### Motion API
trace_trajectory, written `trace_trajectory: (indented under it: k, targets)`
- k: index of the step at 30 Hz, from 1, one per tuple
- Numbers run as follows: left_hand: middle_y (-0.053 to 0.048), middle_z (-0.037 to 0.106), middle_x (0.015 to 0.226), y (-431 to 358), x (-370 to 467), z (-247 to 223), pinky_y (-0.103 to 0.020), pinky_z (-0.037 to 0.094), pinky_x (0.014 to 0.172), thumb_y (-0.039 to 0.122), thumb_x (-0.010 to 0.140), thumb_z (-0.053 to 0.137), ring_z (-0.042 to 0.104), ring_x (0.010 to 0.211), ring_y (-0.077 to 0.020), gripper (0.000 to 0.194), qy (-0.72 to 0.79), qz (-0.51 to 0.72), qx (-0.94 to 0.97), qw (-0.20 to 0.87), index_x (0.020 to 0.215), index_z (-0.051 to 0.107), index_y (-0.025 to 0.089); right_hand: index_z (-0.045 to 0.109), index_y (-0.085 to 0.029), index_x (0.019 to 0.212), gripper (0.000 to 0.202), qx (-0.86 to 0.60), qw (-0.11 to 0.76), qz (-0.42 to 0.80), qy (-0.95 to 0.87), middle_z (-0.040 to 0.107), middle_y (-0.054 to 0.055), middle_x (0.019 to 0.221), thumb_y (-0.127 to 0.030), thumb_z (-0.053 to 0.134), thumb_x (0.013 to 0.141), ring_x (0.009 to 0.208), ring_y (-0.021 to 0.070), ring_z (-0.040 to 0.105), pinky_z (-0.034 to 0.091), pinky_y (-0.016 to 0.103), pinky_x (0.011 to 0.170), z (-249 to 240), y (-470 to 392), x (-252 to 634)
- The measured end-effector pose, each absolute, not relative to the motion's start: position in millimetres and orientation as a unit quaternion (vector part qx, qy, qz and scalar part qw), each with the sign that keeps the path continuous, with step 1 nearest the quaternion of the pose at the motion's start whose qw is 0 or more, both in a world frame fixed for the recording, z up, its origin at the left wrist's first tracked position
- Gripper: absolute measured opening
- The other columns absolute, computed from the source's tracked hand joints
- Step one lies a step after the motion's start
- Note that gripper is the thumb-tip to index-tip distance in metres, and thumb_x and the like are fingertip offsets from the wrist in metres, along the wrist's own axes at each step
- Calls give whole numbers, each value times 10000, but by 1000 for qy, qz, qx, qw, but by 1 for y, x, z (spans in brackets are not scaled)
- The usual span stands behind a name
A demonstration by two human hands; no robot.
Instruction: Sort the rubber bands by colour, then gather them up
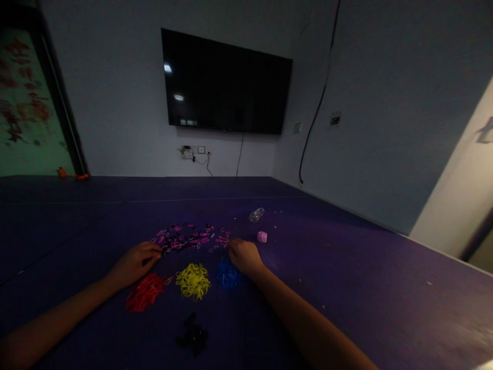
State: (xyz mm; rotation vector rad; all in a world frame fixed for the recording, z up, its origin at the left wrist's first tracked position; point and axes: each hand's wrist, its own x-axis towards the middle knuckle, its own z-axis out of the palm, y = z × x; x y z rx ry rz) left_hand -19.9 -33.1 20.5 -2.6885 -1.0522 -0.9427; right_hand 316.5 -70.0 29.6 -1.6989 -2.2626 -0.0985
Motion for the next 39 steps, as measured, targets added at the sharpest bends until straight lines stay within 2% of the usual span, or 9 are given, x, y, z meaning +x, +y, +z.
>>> trace_trajectory:
  k: [9, 14, 22, 39]
  targets:
    - [-46, 694, 860, -35, -20, 21, -344, 509, 758, 253, 846, 455, 627, 810, -185, 256, -345, -333, -875, 65, 784, 699, 209, 619, -214, 1043, 305, -598, 145, -40, -787, 660, 44, 1057, -175, 402, 832, 936, 167, 603, 398, 222, 747, 31, -71, 316]
    - [-42, 700, 820, -36, -19, 23, -325, 515, 726, 256, 840, 455, 634, 783, -180, 262, -340, -304, -888, 61, 754, 699, 209, 625, -210, 1038, 312, -593, 151, -35, -790, 658, 48, 1070, -169, 405, 822, 949, 170, 600, 400, 223, 761, 32, -71, 315]
    - [-47, 704, 869, -35, -20, 21, -341, 508, 786, 277, 843, 455, 632, 848, -193, 257, -353, -299, -885, 43, 824, 704, 214, 624, -222, 1054, 320, -594, 148, -37, -790, 654, 41, 1086, -176, 404, 827, 974, 168, 596, 401, 226, 787, 31, -70, 315]
    - [-38, 687, 864, -33, -22, 22, -307, 502, 747, 227, 837, 462, 627, 827, -184, 251, -347, -283, -894, 31, 774, 705, 220, 629, -212, 1038, 322, -588, 161, -38, -792, 656, 43, 1085, -180, 390, 825, 959, 177, 605, 410, 234, 776, 31, -71, 315]
